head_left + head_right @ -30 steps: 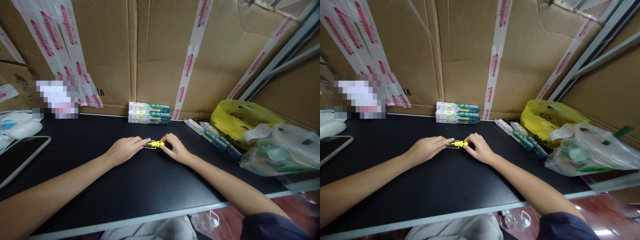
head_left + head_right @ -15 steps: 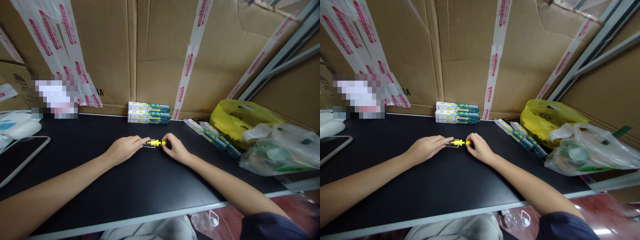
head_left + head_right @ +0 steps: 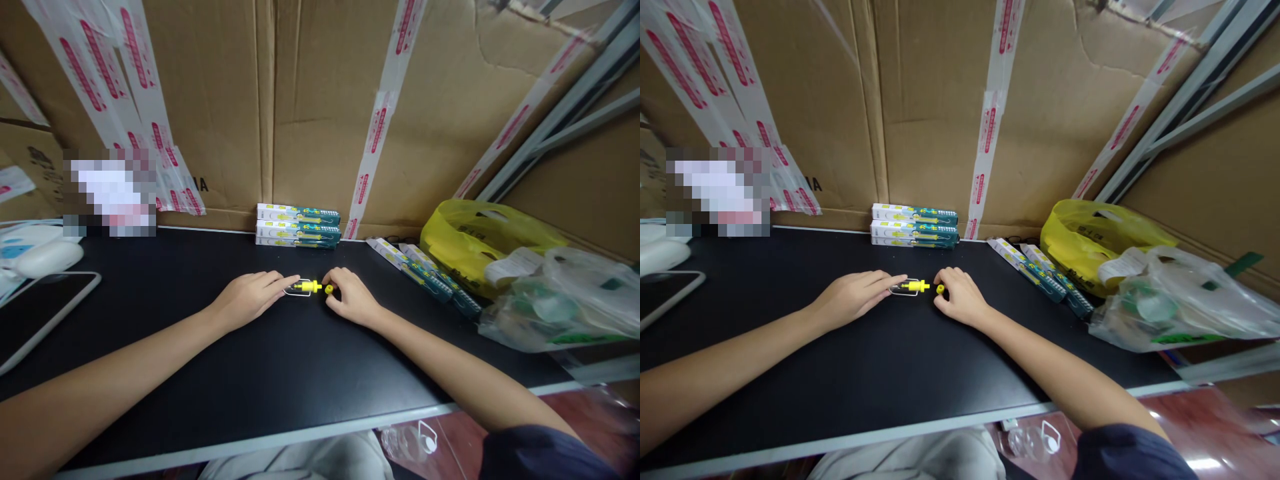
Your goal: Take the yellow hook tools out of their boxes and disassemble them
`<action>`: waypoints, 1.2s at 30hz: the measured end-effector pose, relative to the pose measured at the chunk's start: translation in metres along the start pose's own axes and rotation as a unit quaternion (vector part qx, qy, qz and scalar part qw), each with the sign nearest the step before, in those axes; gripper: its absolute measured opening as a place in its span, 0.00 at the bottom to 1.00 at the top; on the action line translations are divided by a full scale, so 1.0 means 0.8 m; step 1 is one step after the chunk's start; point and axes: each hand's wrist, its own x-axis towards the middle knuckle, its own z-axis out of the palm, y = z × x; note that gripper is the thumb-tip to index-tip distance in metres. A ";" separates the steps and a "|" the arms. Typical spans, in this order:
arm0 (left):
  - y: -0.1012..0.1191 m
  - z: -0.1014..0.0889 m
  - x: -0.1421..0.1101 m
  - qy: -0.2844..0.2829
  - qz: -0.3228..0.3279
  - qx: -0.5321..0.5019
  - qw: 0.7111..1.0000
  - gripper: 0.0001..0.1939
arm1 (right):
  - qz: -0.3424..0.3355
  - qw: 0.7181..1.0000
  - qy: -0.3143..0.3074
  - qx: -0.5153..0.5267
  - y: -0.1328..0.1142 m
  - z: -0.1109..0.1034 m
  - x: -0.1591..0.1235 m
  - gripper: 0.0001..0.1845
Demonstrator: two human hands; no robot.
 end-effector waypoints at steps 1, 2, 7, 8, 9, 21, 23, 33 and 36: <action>0.000 0.000 0.000 -0.001 0.001 0.000 1.000 0.18 | -0.003 1.000 0.003 0.001 0.000 0.000 0.000 0.11; 0.000 0.000 0.000 -0.002 0.001 0.000 1.000 0.18 | -0.006 1.000 0.008 0.004 0.000 -0.001 -0.001 0.11; 0.001 -0.001 0.000 0.001 0.005 0.009 1.000 0.19 | -0.039 0.999 0.030 0.023 -0.002 -0.005 -0.002 0.07; 0.002 -0.001 -0.001 0.002 0.003 0.010 1.000 0.19 | -0.049 0.998 0.028 0.021 -0.002 -0.005 -0.002 0.07; 0.002 -0.001 -0.001 0.002 0.001 0.009 1.000 0.20 | -0.059 0.998 0.025 0.017 -0.003 -0.006 -0.002 0.07; 0.003 -0.005 0.000 0.011 -0.009 0.038 0.999 0.21 | -0.089 0.995 0.040 0.021 -0.003 -0.005 -0.002 0.05; 0.003 -0.006 0.000 0.014 -0.016 0.040 0.999 0.21 | -0.090 0.995 0.037 0.026 -0.004 -0.006 -0.003 0.06; 0.012 -0.004 0.003 0.011 0.010 0.068 0.998 0.23 | -0.019 0.992 0.054 0.114 -0.052 0.006 -0.012 0.14; 0.017 -0.004 0.004 0.011 0.020 0.066 0.998 0.22 | 0.003 0.991 0.079 0.110 -0.052 0.011 -0.011 0.12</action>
